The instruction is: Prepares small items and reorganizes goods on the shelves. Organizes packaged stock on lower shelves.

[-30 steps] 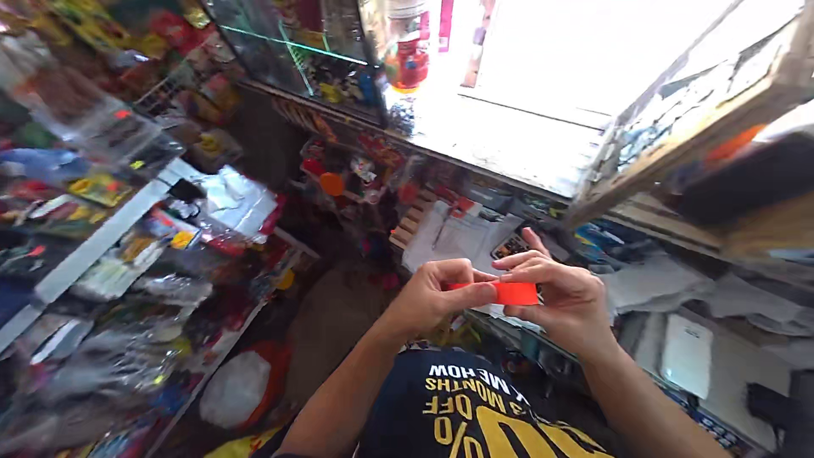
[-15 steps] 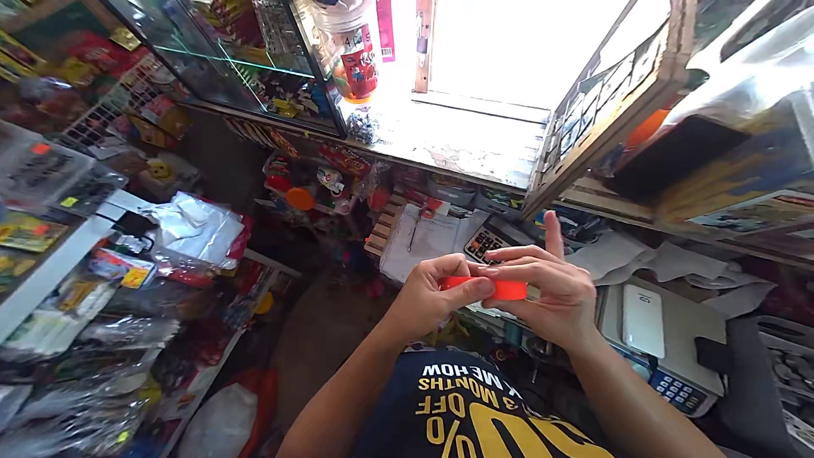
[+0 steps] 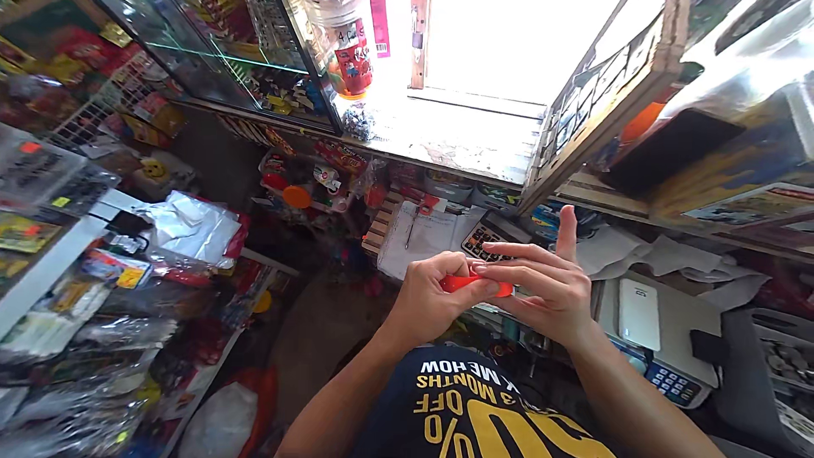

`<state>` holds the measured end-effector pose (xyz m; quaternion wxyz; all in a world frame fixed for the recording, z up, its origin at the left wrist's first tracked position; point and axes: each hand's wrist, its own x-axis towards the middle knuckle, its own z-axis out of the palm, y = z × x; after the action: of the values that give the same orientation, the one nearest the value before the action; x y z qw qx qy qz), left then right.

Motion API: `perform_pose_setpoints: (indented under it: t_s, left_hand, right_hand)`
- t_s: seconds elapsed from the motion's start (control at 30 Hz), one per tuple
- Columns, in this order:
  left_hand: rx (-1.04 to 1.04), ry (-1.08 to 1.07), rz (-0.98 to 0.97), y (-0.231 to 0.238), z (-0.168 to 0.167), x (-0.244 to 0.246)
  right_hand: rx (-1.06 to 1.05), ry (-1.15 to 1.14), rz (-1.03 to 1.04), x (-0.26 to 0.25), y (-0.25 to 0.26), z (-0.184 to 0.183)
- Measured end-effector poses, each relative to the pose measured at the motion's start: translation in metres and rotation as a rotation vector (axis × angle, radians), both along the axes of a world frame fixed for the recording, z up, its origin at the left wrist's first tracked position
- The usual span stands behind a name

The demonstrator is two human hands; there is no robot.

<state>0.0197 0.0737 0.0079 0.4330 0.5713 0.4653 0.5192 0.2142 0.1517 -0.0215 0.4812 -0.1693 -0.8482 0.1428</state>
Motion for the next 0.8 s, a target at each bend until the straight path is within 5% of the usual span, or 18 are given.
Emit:
perform_pose_setpoints:
  t_s: [0.2,0.37,0.43,0.63,0.8]
  left_hand:
    - [-0.112,-0.624,-0.353,0.006,-0.009,-0.006]
    - [-0.226,-0.884,-0.469,0.013,-0.012,0.004]
    - [-0.186,-0.737,-0.363,0.014,-0.006,0.004]
    - [0.098,0.210,0.045,0.016,-0.001,-0.002]
    - [0.208,0.515,0.094,0.017,-0.008,0.009]
  right_hand:
    - [-0.436,0.405,0.407,-0.010,-0.006,-0.001]
    - [-0.528,0.503,0.521,-0.016,-0.005,-0.009]
    - [-0.538,0.393,0.403,-0.009,-0.005,-0.009]
    - [-0.514,-0.045,0.063,0.001,-0.010,-0.001]
    - [-0.622,-0.011,0.012,-0.011,-0.016,-0.009]
